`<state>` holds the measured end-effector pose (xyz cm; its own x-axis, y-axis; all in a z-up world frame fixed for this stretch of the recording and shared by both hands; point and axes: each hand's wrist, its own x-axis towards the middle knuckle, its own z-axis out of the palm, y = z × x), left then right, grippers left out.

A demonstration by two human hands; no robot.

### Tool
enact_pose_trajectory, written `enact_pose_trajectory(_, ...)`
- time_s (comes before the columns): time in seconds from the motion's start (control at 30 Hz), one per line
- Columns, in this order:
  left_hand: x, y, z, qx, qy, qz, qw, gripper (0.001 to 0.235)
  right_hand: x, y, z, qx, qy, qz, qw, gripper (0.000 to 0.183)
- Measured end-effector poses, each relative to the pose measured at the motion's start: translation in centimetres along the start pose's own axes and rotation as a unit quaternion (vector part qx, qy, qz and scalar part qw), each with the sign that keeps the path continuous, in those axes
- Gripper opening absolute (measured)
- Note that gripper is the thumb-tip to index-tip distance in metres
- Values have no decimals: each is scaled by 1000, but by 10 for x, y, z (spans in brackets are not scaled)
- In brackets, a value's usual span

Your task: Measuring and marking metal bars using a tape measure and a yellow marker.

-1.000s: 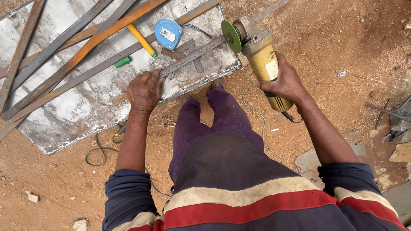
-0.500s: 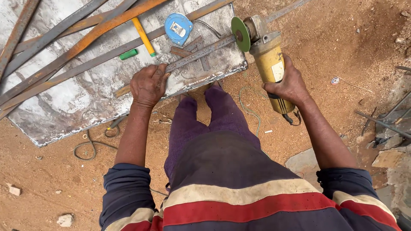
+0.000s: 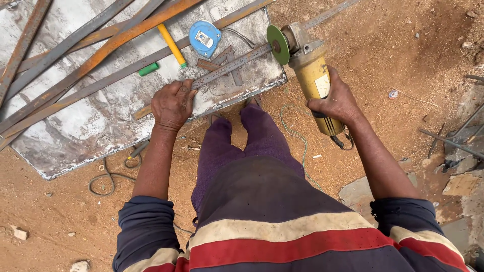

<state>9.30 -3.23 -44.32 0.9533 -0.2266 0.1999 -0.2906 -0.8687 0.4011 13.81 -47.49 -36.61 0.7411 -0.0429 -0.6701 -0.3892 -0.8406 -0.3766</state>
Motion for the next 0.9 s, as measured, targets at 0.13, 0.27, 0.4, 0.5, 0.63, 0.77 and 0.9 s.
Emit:
enact_pose_trajectory(0.13, 0, 1, 0, 5, 5, 2, 1000, 33, 1, -9, -1, -3, 5, -16, 1000, 116)
enact_pose_trajectory(0.27, 0, -4, 5, 1, -13, -8, 1000, 33, 4, -1, 1, 5, 0, -19, 1000, 116)
enact_pose_trajectory(0.4, 5, 2, -4, 6, -14, 1, 1000, 32, -3, 12, 5, 40, 7, -29, 999, 113)
enact_pose_trajectory(0.5, 19, 9, -10, 39, -28, 10, 999, 34, -9, 20, 8, 99, 28, -39, 994, 112)
enact_pose_trajectory(0.63, 34, 21, -8, 70, -32, 26, 997, 34, -16, 23, 5, 160, 39, -22, 986, 103)
enact_pose_trajectory(0.77, 45, 21, -2, 66, -23, 34, 997, 39, -7, 45, 3, 165, 65, -58, 982, 107)
enact_pose_trajectory(0.9, 46, 36, -17, 95, -10, 43, 995, 35, -12, 47, -2, 188, 59, -43, 979, 106)
